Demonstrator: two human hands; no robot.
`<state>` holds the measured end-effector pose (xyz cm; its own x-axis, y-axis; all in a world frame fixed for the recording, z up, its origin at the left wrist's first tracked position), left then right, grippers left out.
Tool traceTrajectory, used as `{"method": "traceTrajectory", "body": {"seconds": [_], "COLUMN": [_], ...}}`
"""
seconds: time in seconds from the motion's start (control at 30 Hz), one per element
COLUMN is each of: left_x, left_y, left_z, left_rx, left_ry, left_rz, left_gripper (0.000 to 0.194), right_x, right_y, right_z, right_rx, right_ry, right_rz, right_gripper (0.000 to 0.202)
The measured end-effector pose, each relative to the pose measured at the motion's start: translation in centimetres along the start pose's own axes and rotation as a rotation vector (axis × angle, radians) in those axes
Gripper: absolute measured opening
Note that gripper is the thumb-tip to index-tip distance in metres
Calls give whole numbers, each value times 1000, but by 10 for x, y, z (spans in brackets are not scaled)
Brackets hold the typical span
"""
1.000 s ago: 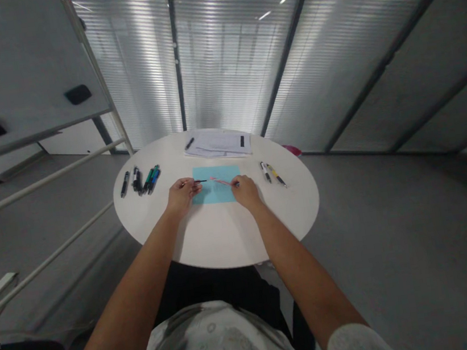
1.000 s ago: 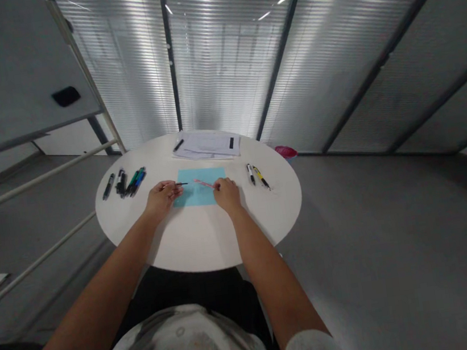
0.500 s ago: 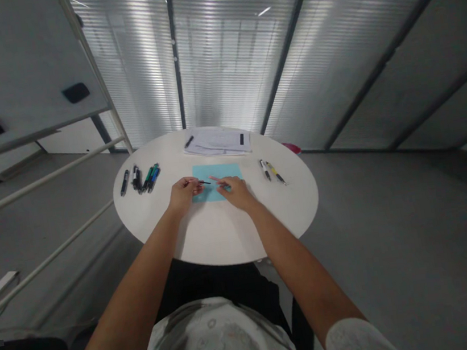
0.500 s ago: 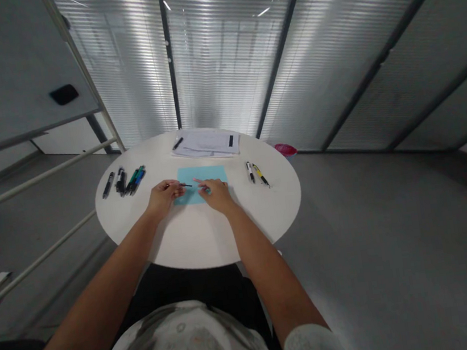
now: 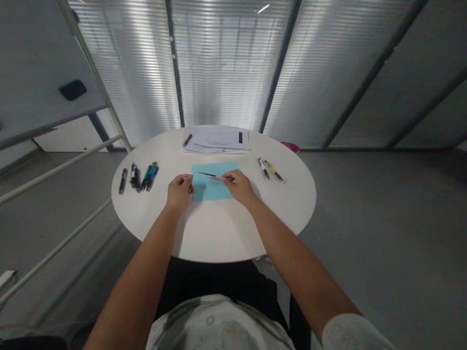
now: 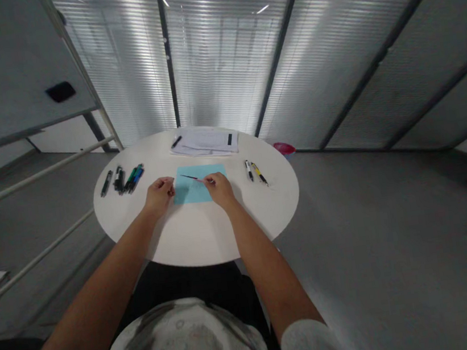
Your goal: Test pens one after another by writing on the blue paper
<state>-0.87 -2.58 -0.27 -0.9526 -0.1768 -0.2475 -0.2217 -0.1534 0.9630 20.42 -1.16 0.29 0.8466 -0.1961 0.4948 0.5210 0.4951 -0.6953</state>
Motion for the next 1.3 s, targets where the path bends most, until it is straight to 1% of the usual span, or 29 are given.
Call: {"method": "traceTrajectory", "body": {"seconds": [0.17,0.27,0.37,0.53,0.73,0.87,0.97,1.07,1.2,1.3], "left_x": [-1,-2,-3,-2,-1,-1,-1,-2,-3,-5], "left_y": [5,7,8,6,1,-1,-1,0,3,4], "left_z": [-4,-5,-5,-3,-1,0,0,-1,-6,-9], "left_rx": [28,55,69,62,53,31,18,-2,-50,-72], "left_ry": [-22,-15,-12,-56,-79,-79,-97,-118,-163,-199], "left_rz": [-19,-33,-45,-66,-39,-17,25,88,188,263], "left_gripper": [19,18,19,25,34,32,27,24,22,23], "right_x": [5,7,7,6,4,6,6,3,-4,-9], "right_y": [-6,-11,-15,-19,-18,-19,-21,-26,-35,-41], "right_z": [-1,-4,-7,-9,-8,-9,-9,-9,-10,-12], "right_rx": [-120,-189,-226,-224,-233,-224,-163,-72,52,107], "right_ry": [-23,-49,-76,-110,-126,-133,-116,-111,-168,-214], "right_rz": [-318,-479,-574,-646,-644,-628,-594,-514,-368,-289], "right_gripper": [18,19,20,21,21,21,22,21,21,20]}}
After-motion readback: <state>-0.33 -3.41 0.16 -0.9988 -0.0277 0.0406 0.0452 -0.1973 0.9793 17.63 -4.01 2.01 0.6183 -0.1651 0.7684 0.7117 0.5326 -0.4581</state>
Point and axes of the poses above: each hand's wrist, its own z-axis towards the middle knuckle, its own x-axis out of the back of the hand, y = z × x, the point moved 2 cm from there along z, towards the middle knuckle, and after that the axes turned 4 degrees about z, right-handed, at the moved point
